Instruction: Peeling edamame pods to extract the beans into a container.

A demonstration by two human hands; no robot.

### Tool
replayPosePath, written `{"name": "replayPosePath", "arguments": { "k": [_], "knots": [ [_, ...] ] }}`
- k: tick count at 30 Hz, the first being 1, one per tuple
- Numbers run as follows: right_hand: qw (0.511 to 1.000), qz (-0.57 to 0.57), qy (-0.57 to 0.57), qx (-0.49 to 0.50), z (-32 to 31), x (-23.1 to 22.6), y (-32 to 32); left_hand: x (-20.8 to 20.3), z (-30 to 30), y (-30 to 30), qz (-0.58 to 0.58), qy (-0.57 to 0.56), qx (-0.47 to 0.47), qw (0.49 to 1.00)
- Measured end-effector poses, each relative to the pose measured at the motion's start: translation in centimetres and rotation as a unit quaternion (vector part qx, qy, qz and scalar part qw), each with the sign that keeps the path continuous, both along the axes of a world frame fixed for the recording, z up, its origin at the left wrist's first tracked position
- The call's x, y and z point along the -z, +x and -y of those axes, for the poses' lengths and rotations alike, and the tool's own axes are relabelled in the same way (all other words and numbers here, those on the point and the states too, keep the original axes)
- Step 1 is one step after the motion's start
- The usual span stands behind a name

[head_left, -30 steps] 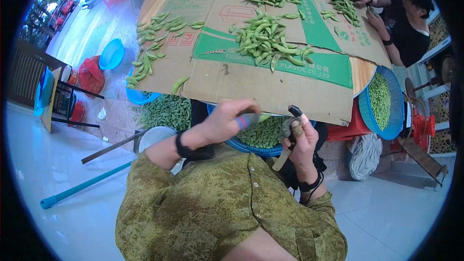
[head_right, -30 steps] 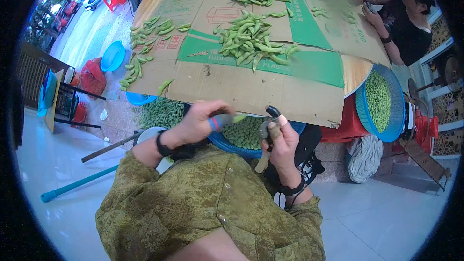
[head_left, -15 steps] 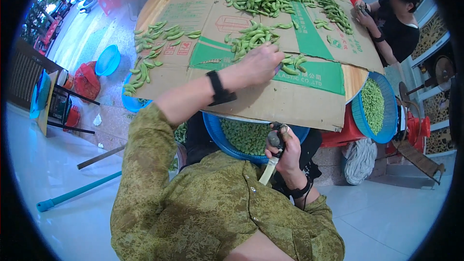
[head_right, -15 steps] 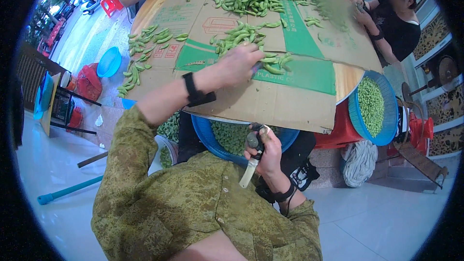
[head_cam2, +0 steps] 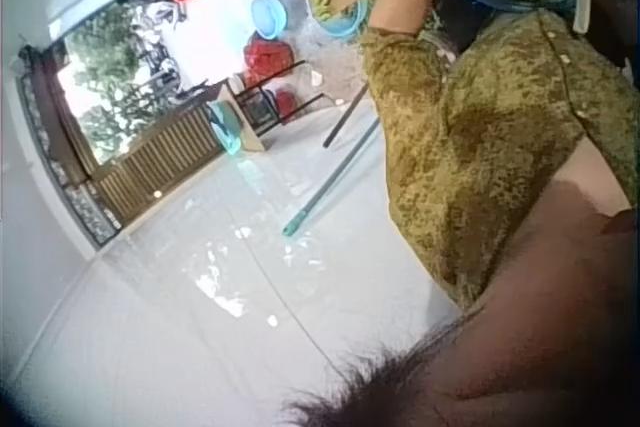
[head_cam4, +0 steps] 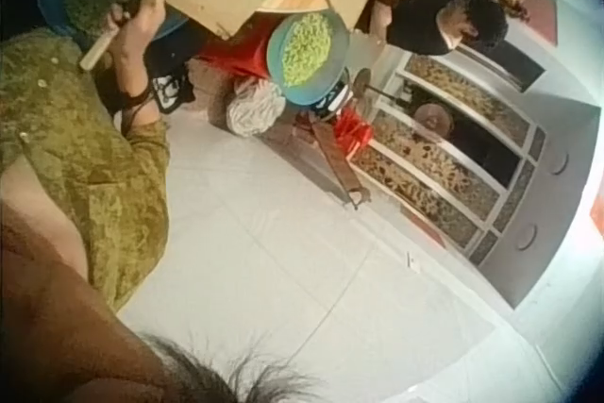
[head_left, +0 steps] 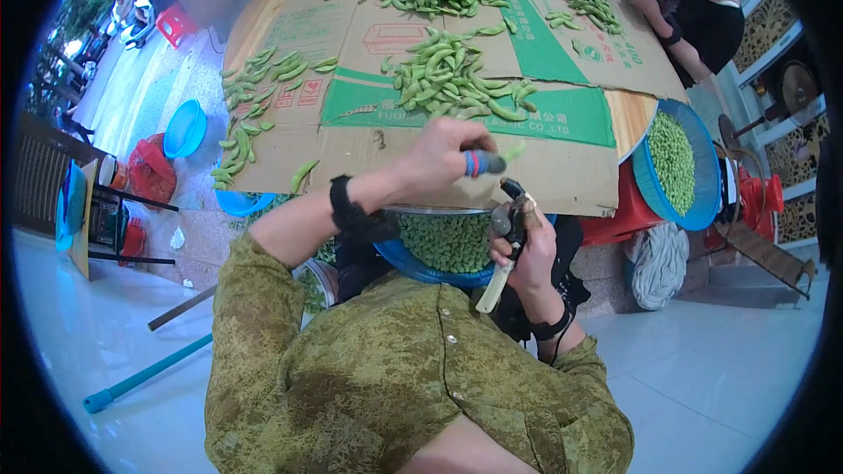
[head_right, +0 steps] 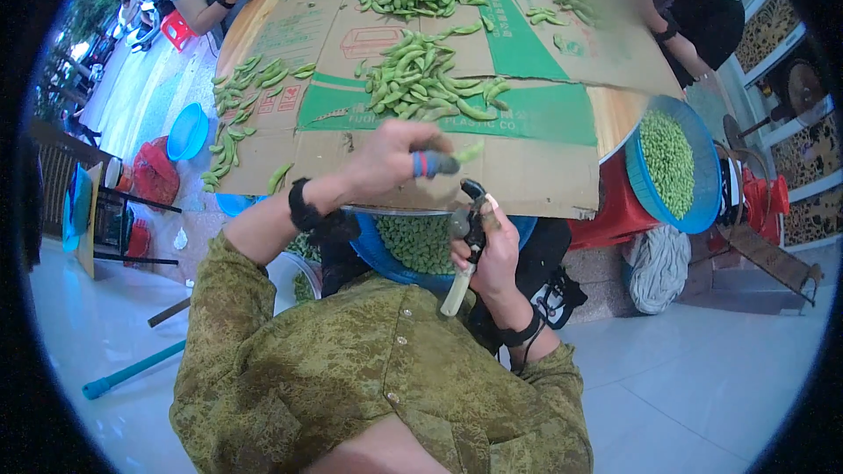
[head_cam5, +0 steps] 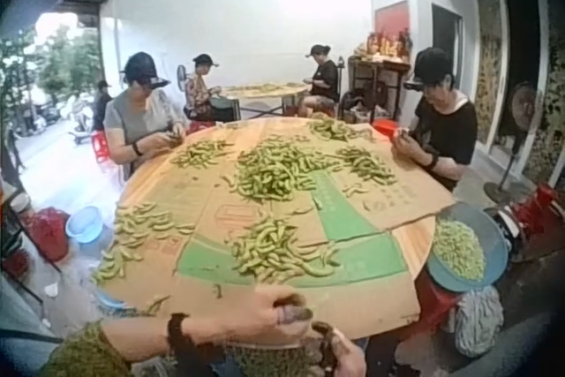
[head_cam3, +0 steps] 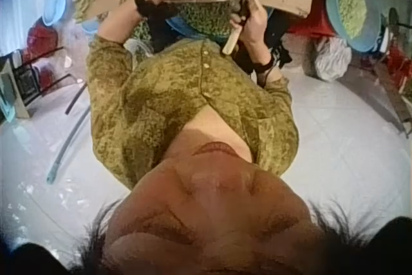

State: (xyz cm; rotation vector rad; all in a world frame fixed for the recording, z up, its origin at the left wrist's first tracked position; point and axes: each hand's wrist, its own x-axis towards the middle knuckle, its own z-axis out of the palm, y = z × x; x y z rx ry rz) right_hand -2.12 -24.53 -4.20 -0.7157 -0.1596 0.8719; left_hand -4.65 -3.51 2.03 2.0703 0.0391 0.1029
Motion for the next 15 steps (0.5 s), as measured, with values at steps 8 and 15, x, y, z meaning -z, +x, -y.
{"name": "replayPosePath", "arguments": {
  "k": [8,15],
  "knots": [
    [0.997,-0.031,0.041,-0.064,-0.5,-1.2,-0.8,3.6,2.4,-3.8,-0.043,-0.285,-0.001,0.958],
    [0.996,0.001,0.052,-0.078,-0.6,-1.2,-1.3,4.2,2.3,-4.5,-0.02,-0.292,-0.005,0.956]
  ]
}}
